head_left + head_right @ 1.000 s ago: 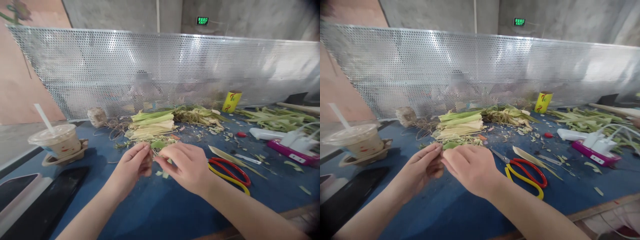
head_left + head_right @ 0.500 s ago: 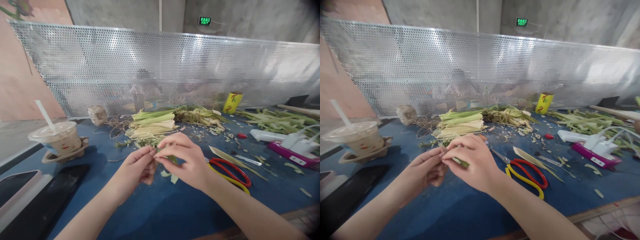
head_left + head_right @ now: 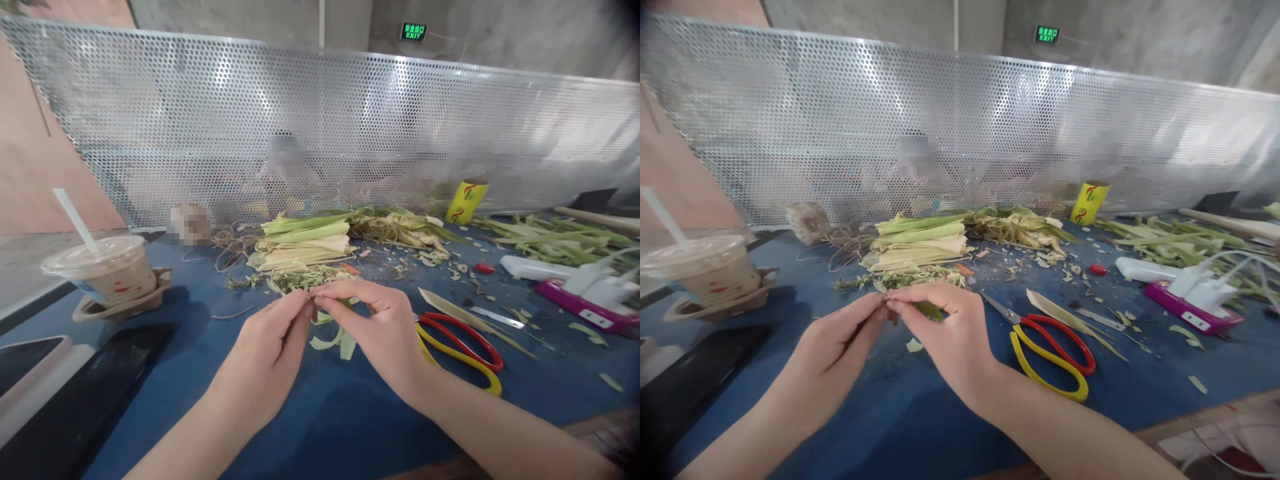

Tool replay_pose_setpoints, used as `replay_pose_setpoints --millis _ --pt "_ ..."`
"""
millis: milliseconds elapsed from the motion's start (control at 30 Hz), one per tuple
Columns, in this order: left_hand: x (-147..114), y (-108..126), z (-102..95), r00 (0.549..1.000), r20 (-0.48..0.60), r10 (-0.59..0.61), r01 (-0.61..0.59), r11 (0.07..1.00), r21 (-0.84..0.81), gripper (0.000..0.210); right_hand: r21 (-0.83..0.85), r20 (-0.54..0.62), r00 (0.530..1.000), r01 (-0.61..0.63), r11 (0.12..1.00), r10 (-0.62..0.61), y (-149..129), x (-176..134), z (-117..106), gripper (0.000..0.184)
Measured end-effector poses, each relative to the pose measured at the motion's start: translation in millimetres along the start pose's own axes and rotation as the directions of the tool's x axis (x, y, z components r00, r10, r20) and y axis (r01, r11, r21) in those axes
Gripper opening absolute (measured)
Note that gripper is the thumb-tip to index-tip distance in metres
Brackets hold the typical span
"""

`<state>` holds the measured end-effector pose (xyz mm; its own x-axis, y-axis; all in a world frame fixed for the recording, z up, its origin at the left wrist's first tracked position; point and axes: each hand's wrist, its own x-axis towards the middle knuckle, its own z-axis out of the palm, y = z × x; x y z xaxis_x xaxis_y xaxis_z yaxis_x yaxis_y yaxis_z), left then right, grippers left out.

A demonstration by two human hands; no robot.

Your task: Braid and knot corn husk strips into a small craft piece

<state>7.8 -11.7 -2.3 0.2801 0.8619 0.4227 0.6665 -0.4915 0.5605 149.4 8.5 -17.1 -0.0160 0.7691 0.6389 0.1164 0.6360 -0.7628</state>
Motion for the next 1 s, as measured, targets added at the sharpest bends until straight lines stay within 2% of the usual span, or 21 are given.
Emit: replay_pose_setpoints --millis 100,200,333,467,600,700,833,900,1000 --pt "-1 0 2.3 0.994 -0.048 0.097 -0.091 0.990 0.109 0.018 -0.185 -0.046 0.971 0.224 0.957 -0.236 1 -2 1 0.014" --pt "-1 0 3.3 0.990 -0.074 0.122 -0.107 0.979 0.175 0.017 -0.331 0.011 0.929 0.351 0.876 -0.369 3 -3 2 0.016" --pt "-1 -3 3.7 0.987 -0.094 0.127 -0.104 0.971 0.214 0.017 -0.384 0.100 0.913 0.402 0.831 -0.395 5 -5 4 0.020" --pt "-1 -5 6.8 0.984 -0.093 0.153 -0.127 0.962 0.242 0.019 -0.399 0.035 0.918 0.374 0.837 -0.394 6 -5 6 0.011" --pt "-3 -2 9.1 0.991 -0.074 0.109 -0.091 0.973 0.214 0.018 -0.404 0.017 0.928 0.346 0.846 -0.372 5 -4 6 0.013" --pt "-3 1 7.7 0.998 -0.064 0.015 -0.007 0.992 0.124 0.018 -0.389 -0.008 0.932 0.330 0.860 -0.362 2 -4 6 0.017" --pt "-1 6 4.3 0.989 -0.036 -0.142 0.138 0.986 -0.097 0.018 -0.282 -0.034 0.960 0.257 0.924 -0.278 1 -3 4 0.020" --pt "0 6 3.4 0.974 0.027 -0.227 0.227 0.948 -0.223 0.022 -0.208 -0.026 0.967 0.241 0.948 -0.252 1 -2 4 0.020" --pt "1 4 3.5 0.937 0.186 -0.295 0.347 0.836 -0.426 0.027 -0.158 -0.007 0.965 0.256 0.954 -0.260 2 -1 3 0.020"
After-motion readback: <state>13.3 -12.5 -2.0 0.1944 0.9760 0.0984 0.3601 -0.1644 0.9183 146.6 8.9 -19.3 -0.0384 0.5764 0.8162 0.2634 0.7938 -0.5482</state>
